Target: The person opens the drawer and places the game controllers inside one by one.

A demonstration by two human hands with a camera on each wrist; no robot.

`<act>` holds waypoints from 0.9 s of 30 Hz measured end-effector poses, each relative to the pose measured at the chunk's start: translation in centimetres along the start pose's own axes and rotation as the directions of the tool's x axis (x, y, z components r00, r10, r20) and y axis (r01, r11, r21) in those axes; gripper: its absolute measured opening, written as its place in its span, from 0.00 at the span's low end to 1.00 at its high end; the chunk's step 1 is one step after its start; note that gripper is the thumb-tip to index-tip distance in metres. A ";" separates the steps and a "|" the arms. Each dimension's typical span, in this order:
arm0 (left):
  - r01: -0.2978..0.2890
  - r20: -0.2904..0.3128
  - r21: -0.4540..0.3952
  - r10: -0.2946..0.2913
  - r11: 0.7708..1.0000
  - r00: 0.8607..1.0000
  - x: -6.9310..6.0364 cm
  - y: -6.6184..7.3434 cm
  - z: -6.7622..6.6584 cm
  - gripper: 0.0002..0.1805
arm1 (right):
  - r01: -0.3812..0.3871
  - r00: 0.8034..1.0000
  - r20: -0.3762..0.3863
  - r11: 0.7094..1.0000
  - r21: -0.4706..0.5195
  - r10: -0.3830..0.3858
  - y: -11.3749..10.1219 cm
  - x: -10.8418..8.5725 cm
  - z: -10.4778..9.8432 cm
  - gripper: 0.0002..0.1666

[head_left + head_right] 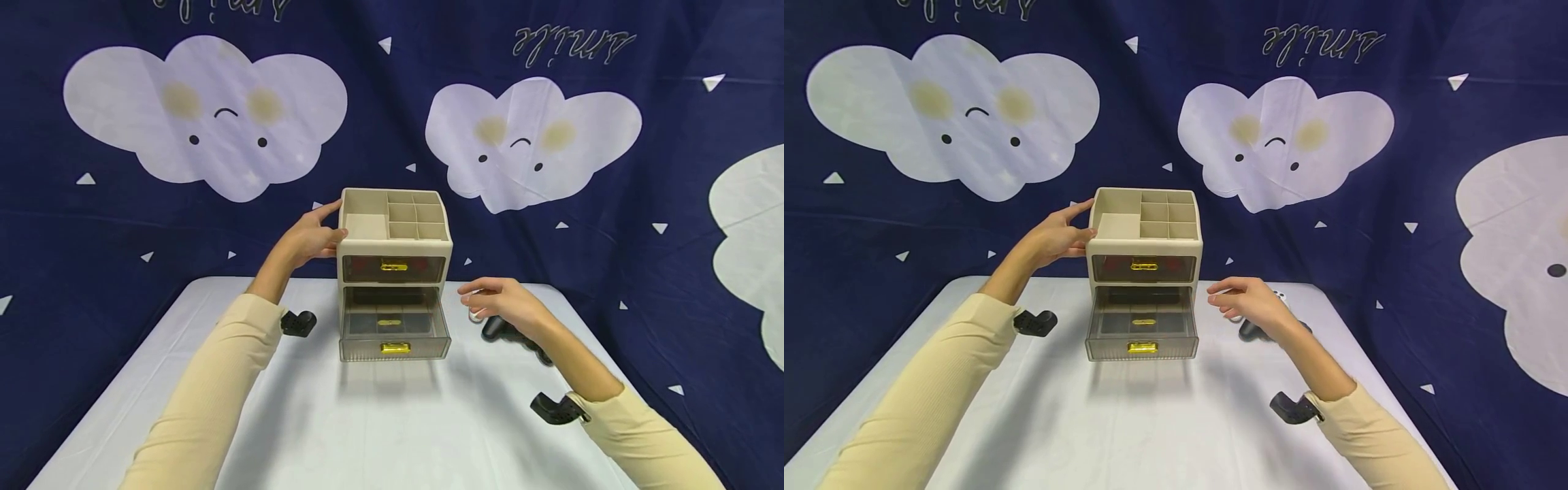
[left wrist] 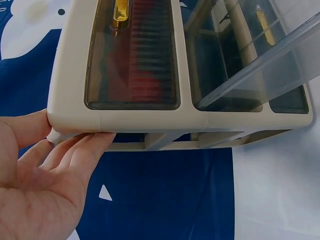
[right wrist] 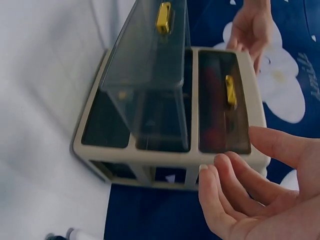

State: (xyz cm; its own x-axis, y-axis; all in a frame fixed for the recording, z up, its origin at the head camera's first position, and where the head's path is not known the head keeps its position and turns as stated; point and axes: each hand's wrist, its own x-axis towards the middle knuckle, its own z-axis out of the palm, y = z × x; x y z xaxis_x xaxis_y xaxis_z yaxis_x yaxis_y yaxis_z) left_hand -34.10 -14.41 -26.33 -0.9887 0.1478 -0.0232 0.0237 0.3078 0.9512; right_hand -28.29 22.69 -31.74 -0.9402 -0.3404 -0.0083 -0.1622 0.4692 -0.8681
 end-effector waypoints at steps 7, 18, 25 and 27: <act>0.006 0.012 -0.032 -0.005 0.999 1.000 0.1 0.1 -0.1 0.42 | -0.011 0.991 -0.130 1.000 -0.022 0.008 1.9 -0.2 -1.7 0.30; 0.007 0.014 -0.035 -0.006 0.999 1.000 0.0 0.1 0.0 0.42 | -0.079 0.927 -0.376 0.975 -0.208 -0.006 4.9 -0.5 -3.8 0.36; 0.008 0.018 -0.017 -0.008 1.000 1.000 0.0 -0.1 -0.1 0.42 | -0.185 0.892 -0.446 0.960 -0.210 0.074 8.2 -0.4 -4.7 0.40; 0.007 0.018 -0.017 -0.007 1.000 1.000 -0.1 0.0 -0.1 0.42 | -0.218 0.886 -0.451 0.954 -0.206 0.105 9.1 -0.3 -4.9 0.42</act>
State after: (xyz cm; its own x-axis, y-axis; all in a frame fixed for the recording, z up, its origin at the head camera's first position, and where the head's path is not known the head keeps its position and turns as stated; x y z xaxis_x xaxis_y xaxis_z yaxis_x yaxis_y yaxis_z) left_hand -34.04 -14.52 -26.32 -0.9860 0.1628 -0.0351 0.0143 0.2931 0.9560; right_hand -30.90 31.04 -37.19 -0.9855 0.1150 0.1249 -0.0112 0.6900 -0.7237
